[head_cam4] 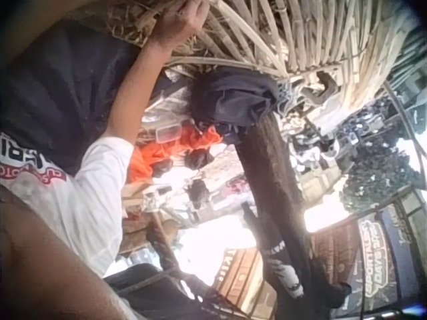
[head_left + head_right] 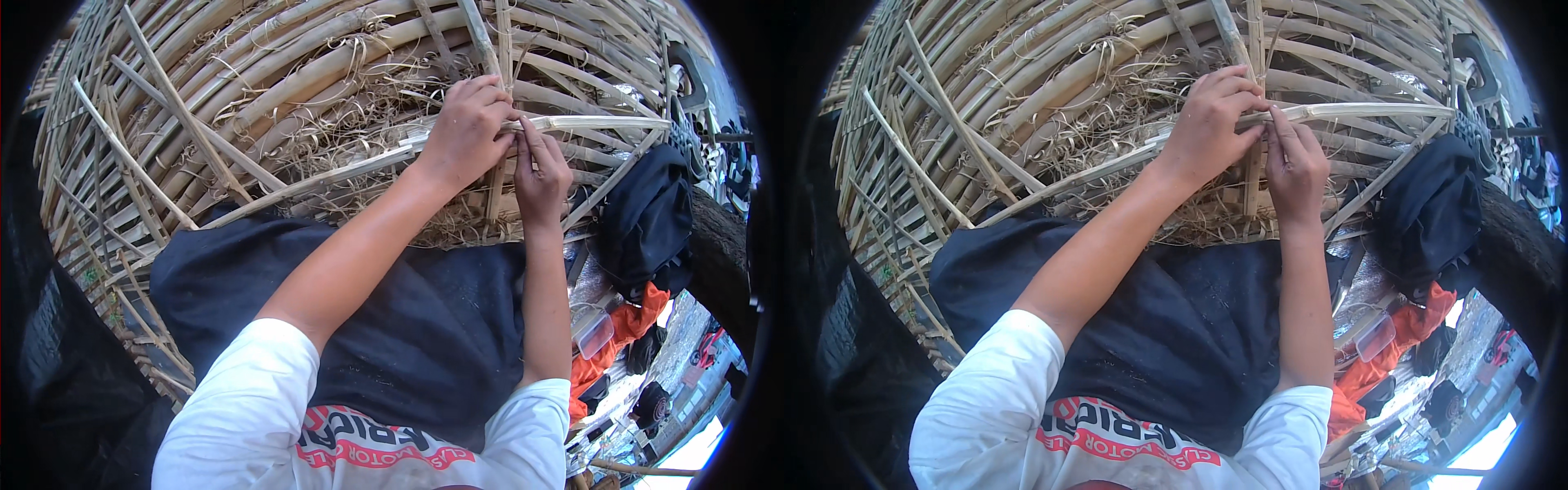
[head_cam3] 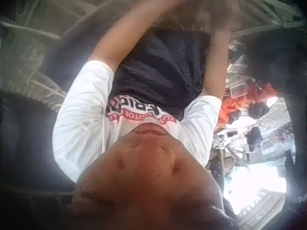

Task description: The person shaves a thin strip of bamboo with a knife, wraps a wire around it, and continues to shave the material.

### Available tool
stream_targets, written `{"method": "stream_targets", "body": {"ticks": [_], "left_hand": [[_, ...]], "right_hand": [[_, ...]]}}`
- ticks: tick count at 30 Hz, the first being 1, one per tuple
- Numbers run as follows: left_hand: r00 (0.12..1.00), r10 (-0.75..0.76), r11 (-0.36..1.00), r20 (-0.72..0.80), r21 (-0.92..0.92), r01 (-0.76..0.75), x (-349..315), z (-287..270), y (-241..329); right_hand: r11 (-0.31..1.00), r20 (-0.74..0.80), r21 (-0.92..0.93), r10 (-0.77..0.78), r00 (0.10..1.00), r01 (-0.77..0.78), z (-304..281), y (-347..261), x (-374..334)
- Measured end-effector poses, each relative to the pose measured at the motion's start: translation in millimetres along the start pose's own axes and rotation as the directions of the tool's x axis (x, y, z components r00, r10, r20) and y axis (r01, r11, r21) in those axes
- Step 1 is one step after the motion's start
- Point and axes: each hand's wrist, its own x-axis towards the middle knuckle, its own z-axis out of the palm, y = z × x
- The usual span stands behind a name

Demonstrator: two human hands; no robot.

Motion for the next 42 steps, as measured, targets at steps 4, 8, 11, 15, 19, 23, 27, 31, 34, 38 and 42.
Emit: {"method": "stream_targets", "body": {"ticks": [4, 8, 11, 15, 19, 23, 27, 31, 34, 38, 42], "left_hand": [[0.999, 0.009, 0.999, 0.036, 0.053, -0.011, 5, -7, 7], [1.000, 0.014, 0.998, 0.021, 0.053, -0.015, 8, -14, 2], [0.999, 0.049, 0.998, 0.010, 0.043, -0.049, 11, -10, -3], [0.996, 0.079, 0.992, 0.037, 0.093, -0.082, 21, -19, -15], [0.995, 0.091, 0.979, 0.044, 0.180, -0.098, 25, -25, -11], [0.984, 0.069, 0.986, 0.162, 0.137, -0.092, 12, -24, 3], [0.994, 0.016, 0.993, 0.111, 0.118, -0.029, -2, -18, 4], [0.995, 0.015, 0.987, 0.098, 0.160, -0.031, -1, -12, 8], [0.997, -0.021, 0.987, 0.070, 0.162, 0.009, -1, -10, 10], [0.998, -0.057, 0.986, 0.027, 0.160, 0.052, -3, -6, 11], [0.997, -0.070, 0.979, -0.018, 0.189, 0.072, -1, 1, 12]], "right_hand": [[1.000, -0.016, -0.014, -0.005, 1.000, 0.005, 0, 2, -2], [0.999, -0.020, -0.032, -0.030, 0.999, 0.030, 1, -3, 0], [0.997, -0.019, -0.063, -0.046, 0.999, 0.045, 1, -4, 0], [0.998, 0.013, -0.060, -0.004, 1.000, 0.005, 1, -8, 2], [0.998, 0.002, -0.059, -0.001, 1.000, 0.001, 2, -4, 1], [0.998, 0.016, -0.064, 0.026, 1.000, -0.025, 1, -6, 0], [0.999, 0.037, -0.050, 0.015, 0.999, -0.013, 4, -8, -2], [0.998, 0.033, -0.059, 0.020, 0.999, -0.018, 0, -12, 0], [0.997, 0.018, -0.079, 0.016, 1.000, -0.015, 1, -11, -2], [0.996, 0.035, -0.085, 0.002, 0.999, 0.001, 1, -13, -3], [0.997, 0.020, -0.078, -0.015, 1.000, 0.017, 2, -10, -6]]}}
